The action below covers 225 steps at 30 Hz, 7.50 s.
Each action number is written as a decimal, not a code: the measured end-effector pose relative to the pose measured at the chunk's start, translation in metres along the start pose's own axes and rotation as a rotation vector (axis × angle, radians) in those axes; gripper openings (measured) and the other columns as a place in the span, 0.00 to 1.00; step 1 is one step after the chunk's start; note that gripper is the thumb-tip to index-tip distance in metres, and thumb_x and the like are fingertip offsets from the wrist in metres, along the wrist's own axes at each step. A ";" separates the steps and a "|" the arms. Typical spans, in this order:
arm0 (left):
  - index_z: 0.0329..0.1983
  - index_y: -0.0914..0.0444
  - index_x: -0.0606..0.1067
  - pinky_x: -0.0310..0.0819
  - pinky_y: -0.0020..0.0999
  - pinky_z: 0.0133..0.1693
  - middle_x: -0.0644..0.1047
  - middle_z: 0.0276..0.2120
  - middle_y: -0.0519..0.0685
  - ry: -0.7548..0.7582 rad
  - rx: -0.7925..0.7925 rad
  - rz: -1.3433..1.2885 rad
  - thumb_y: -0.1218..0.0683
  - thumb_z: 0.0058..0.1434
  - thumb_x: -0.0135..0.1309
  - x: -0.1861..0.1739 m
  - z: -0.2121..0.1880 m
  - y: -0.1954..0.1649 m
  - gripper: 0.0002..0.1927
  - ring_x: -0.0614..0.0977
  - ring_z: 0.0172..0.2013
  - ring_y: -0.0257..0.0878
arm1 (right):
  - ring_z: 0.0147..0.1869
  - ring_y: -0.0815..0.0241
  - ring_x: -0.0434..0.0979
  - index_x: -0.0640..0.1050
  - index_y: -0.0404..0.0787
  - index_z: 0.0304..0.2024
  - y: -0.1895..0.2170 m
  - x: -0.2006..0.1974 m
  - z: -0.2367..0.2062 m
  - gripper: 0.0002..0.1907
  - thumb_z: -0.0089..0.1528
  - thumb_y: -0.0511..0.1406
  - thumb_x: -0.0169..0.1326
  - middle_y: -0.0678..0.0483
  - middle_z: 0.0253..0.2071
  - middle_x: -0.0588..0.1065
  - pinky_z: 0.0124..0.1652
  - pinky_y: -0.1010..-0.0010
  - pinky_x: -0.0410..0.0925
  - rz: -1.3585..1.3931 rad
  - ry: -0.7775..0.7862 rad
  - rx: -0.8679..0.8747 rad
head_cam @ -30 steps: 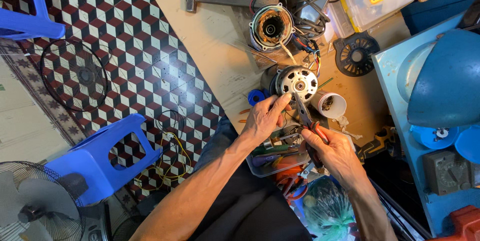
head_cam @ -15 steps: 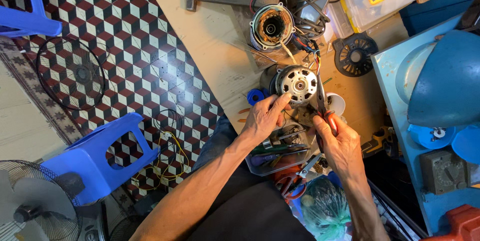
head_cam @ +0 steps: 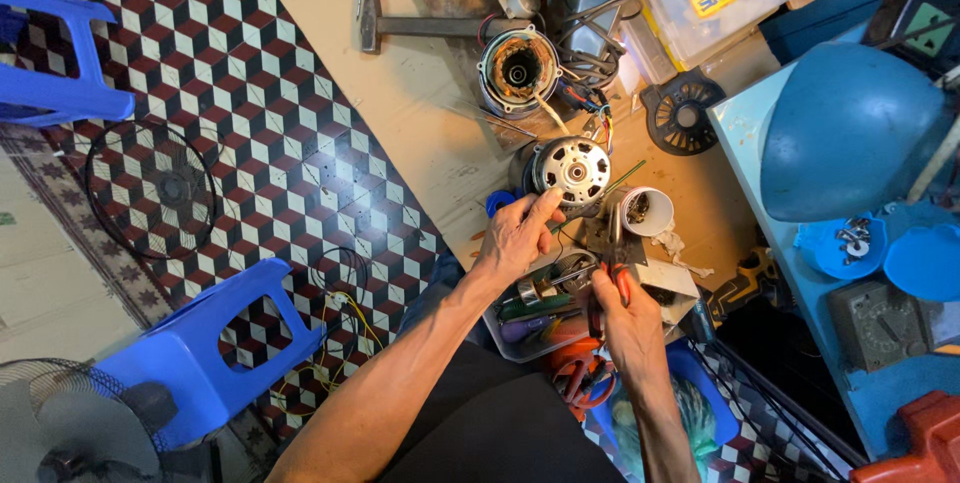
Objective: The person works on a disassembled electrical motor rotor, using pliers and a screwdriver to adjust and secure internal components. The person repeatedly repositions the rotor and uses tools to manipulate wires and small parts within the assembly.
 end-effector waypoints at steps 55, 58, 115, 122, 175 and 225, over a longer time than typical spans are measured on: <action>0.40 0.61 0.82 0.74 0.40 0.41 0.82 0.34 0.50 0.338 0.469 1.004 0.43 0.63 0.58 -0.031 0.006 -0.117 0.17 0.82 0.38 0.45 | 0.25 0.65 0.75 0.74 0.35 0.51 0.053 0.104 -0.001 0.21 0.66 0.45 0.50 0.52 0.30 0.74 0.26 0.71 0.72 0.610 -0.293 -0.013; 0.52 0.62 0.77 0.74 0.42 0.47 0.79 0.46 0.52 0.427 1.025 1.087 0.50 0.50 0.67 -0.004 -0.019 -0.164 0.26 0.79 0.48 0.49 | 0.25 0.63 0.76 0.75 0.35 0.52 0.060 0.106 -0.005 0.21 0.67 0.45 0.50 0.51 0.31 0.75 0.27 0.70 0.73 0.572 -0.332 -0.020; 0.63 0.62 0.67 0.75 0.49 0.46 0.78 0.49 0.58 1.030 0.964 1.396 0.46 0.39 0.75 0.076 -0.005 -0.109 0.48 0.80 0.48 0.57 | 0.45 0.31 0.79 0.64 0.56 0.72 0.032 0.074 -0.041 0.32 0.65 0.51 0.49 0.32 0.38 0.78 0.46 0.48 0.70 0.150 -0.519 0.023; 0.68 0.60 0.65 0.74 0.48 0.48 0.77 0.53 0.58 1.030 0.931 1.492 0.46 0.43 0.74 0.082 -0.033 -0.096 0.49 0.79 0.50 0.56 | 0.44 0.31 0.78 0.63 0.63 0.72 0.001 0.084 -0.055 0.31 0.65 0.49 0.49 0.35 0.37 0.78 0.45 0.47 0.70 0.287 -0.546 0.029; 0.72 0.61 0.62 0.66 0.48 0.60 0.74 0.59 0.61 0.958 0.778 1.552 0.40 0.44 0.73 0.070 -0.035 -0.077 0.55 0.73 0.61 0.58 | 0.61 0.28 0.72 0.52 0.38 0.74 -0.146 0.126 -0.100 0.53 0.56 0.49 0.63 0.36 0.71 0.59 0.54 0.44 0.69 0.221 -0.886 0.338; 0.71 0.63 0.63 0.70 0.48 0.54 0.78 0.55 0.57 1.006 0.811 1.536 0.38 0.42 0.74 0.055 -0.030 -0.084 0.57 0.77 0.52 0.54 | 0.30 0.61 0.81 0.79 0.48 0.60 -0.205 0.221 -0.145 0.21 0.66 0.39 0.46 0.53 0.21 0.80 0.37 0.66 0.71 0.534 -0.811 0.565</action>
Point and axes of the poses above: each hand's wrist, its own z-axis towards the middle knuckle, its own x-axis out of the palm, y = z × x, the point moved 10 cm from there along z, towards the middle knuckle
